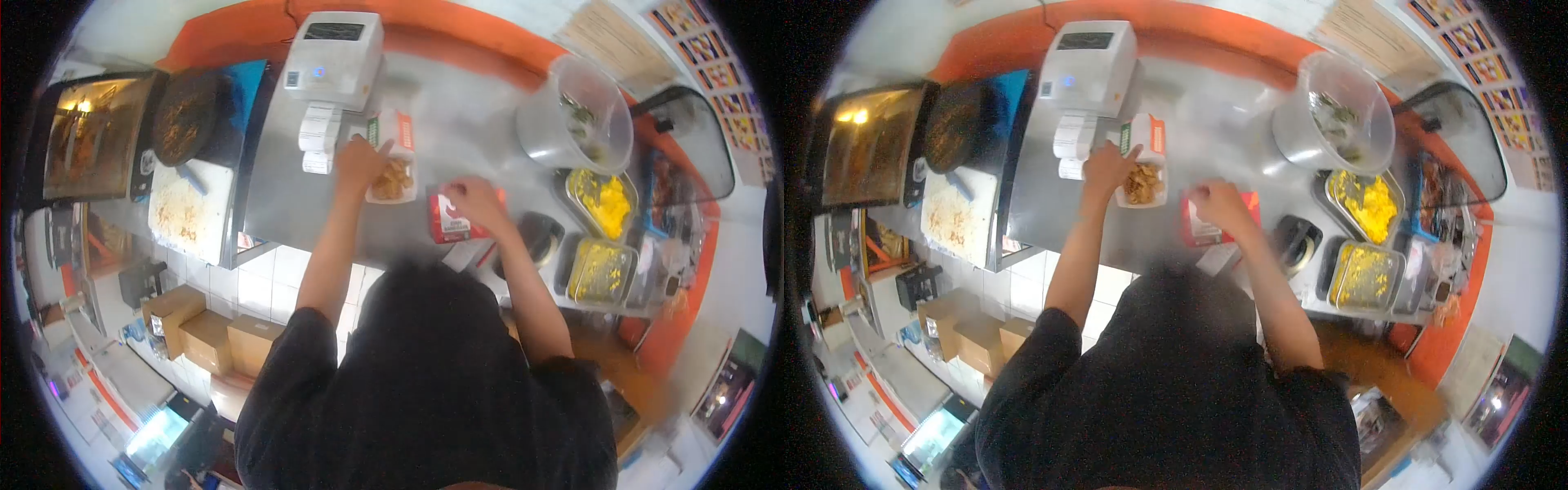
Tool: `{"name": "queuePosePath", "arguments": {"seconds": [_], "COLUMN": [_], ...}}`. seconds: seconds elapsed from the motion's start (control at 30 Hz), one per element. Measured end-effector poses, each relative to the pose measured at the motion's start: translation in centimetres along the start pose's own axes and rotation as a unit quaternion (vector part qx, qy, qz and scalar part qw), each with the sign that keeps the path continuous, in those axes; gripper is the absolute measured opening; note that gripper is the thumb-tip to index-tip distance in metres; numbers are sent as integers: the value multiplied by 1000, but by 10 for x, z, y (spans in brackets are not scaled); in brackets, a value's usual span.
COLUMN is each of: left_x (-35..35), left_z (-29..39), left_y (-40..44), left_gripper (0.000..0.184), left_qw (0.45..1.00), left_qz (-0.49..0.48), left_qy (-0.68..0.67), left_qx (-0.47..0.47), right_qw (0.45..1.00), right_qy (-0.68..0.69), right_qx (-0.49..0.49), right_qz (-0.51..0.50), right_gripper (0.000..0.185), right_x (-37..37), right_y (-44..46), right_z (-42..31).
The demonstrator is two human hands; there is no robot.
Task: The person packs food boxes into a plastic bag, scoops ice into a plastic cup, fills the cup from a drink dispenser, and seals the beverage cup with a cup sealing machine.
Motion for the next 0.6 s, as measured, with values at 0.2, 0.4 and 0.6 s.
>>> {"name": "queuePosePath", "arguments": {"seconds": [0.2, 0.4, 0.6], "left_x": [71, 78, 96], "left_z": [-5, -15, -55], "left_y": [10, -24, -29], "left_gripper": [19, 22, 28], "left_qw": [987, 979, 954], "left_qz": [13, 75, 76], "left_qy": [51, -100, -291], "left_qx": [150, 161, 4], "right_qw": [974, 900, 938], "right_qy": [-215, -318, -42], "right_qx": [-71, -298, -334], "right_qz": [2, -3, -86], "right_gripper": [51, 40, 42], "right_x": [47, 58, 52], "right_y": [117, 161, 132], "right_z": [-36, -5, -7]}}
Point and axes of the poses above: each hand's wrist, its own y-axis towards the middle knuckle, its own x-axis out of the palm, z = x × y, the point moved 5 cm from there along y, towards the middle knuckle, and after that the axes turned 11 degrees about y, right-handed, at the moved point
